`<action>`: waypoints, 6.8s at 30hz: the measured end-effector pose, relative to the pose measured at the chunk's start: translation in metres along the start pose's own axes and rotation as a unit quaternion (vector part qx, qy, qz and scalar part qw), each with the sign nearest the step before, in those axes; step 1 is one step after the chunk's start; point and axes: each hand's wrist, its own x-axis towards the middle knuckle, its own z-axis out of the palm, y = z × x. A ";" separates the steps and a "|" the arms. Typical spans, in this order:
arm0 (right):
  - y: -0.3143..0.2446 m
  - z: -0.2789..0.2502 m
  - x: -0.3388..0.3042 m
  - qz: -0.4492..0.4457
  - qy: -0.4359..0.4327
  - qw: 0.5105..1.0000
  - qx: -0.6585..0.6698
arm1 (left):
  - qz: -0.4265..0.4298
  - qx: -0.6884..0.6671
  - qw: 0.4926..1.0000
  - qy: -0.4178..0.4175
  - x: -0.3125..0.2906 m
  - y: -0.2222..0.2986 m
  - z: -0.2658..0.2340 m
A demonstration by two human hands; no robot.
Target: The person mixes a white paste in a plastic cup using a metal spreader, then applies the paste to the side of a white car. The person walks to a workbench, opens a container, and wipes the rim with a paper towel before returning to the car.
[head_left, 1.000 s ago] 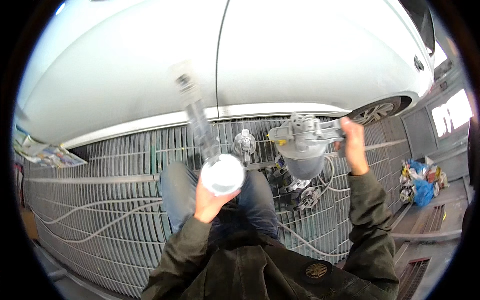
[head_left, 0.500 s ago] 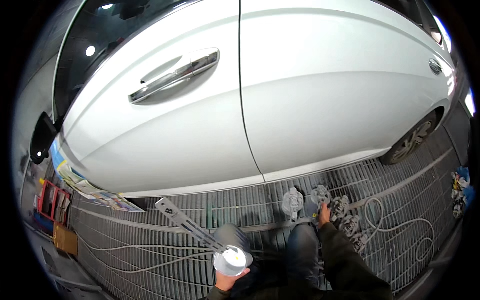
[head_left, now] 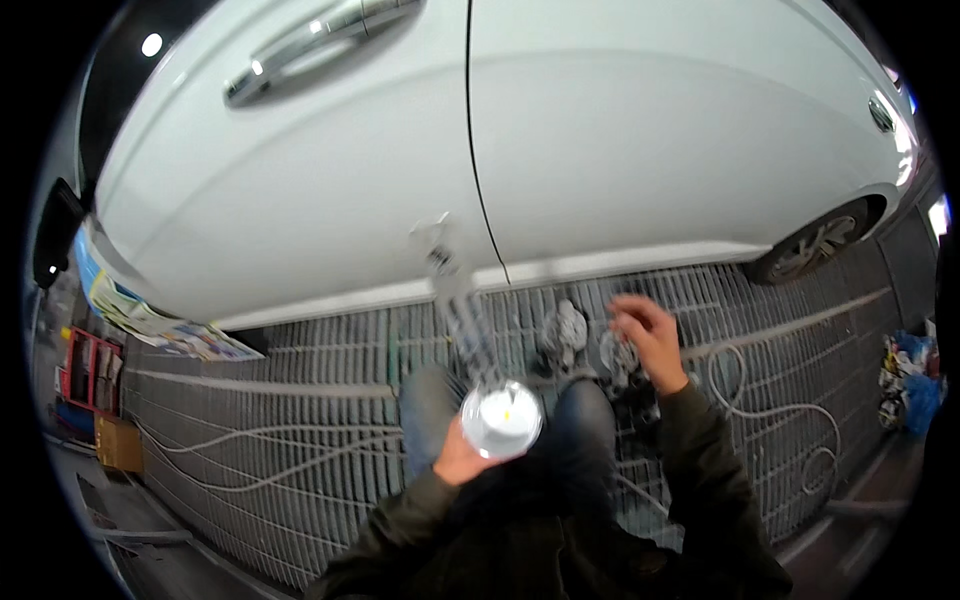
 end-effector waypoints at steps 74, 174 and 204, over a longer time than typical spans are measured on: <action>-0.131 0.068 -0.080 -0.233 -0.274 0.875 -0.324 | 0.027 -0.244 0.964 0.101 0.020 -0.025 0.079; -0.133 0.090 -0.052 -0.230 -0.151 0.955 0.114 | 0.083 -0.002 0.985 0.152 0.044 -0.014 0.084; -0.125 0.114 -0.046 -0.136 -0.138 0.970 0.148 | 0.059 -0.072 0.990 0.104 0.047 -0.001 0.064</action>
